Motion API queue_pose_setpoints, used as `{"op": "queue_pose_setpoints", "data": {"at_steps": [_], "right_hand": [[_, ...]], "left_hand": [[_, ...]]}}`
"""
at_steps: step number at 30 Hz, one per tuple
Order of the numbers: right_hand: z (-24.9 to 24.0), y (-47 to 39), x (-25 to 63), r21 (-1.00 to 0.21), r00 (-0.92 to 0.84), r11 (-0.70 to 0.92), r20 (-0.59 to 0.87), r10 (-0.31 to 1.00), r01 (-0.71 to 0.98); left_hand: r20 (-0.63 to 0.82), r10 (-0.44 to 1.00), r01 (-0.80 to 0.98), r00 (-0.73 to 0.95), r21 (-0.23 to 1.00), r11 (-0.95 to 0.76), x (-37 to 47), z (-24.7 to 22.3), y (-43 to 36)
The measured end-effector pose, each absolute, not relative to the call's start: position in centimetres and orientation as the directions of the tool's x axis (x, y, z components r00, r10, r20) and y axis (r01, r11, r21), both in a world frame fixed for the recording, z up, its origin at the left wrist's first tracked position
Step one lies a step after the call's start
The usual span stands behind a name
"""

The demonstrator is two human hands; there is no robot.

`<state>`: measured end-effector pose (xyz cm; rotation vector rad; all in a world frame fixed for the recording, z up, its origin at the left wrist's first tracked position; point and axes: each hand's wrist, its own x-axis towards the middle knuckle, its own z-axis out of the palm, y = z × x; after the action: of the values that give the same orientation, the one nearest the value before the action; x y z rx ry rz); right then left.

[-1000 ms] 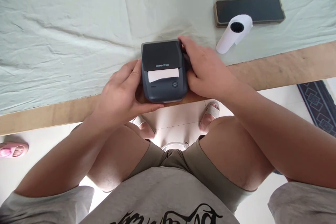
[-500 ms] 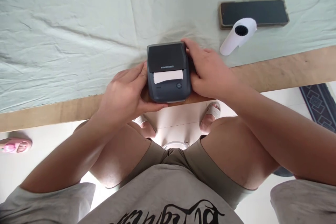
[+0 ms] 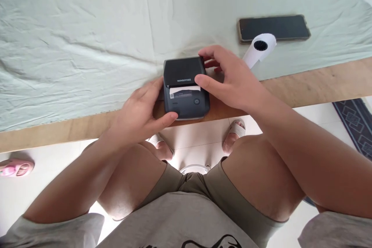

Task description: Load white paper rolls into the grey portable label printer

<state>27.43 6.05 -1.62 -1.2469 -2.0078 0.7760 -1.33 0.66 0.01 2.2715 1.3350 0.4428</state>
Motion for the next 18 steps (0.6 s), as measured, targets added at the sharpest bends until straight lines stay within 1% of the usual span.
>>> {"op": "queue_pose_setpoints", "data": {"at_steps": [4, 7, 11, 15, 17, 18], "right_hand": [[-0.8, 6.5, 27.8, -0.703, -0.36, 0.433, 0.262, 0.895, 0.564], [0.0, 6.4, 27.5, -0.67, -0.33, 0.462, 0.325, 0.886, 0.581], [1.3, 5.3, 25.7, -0.699, -0.245, 0.424, 0.347, 0.905, 0.575], [2.9, 5.0, 23.5, -0.687, -0.081, 0.397, 0.444, 0.892, 0.608], [3.5, 5.6, 22.8, -0.692, -0.045, 0.349, 0.417, 0.908, 0.632], [3.7, 6.0, 22.6, -0.686, -0.055, 0.328, 0.388, 0.92, 0.65]], "left_hand": [[0.049, 0.875, 0.733, 0.482, 0.525, -0.433, -1.3, -0.1, 0.7], [0.045, 0.87, 0.741, 0.492, 0.503, -0.445, -1.3, -0.2, 0.7], [0.034, 0.866, 0.755, 0.499, 0.473, -0.454, -1.2, -0.2, 0.6], [0.014, 0.863, 0.761, 0.504, 0.465, -0.452, -1.2, 0.0, 0.6], [0.017, 0.864, 0.756, 0.503, 0.475, -0.45, -1.2, 0.0, 0.7], [0.019, 0.864, 0.752, 0.503, 0.483, -0.449, -1.2, 0.0, 0.7]]}}
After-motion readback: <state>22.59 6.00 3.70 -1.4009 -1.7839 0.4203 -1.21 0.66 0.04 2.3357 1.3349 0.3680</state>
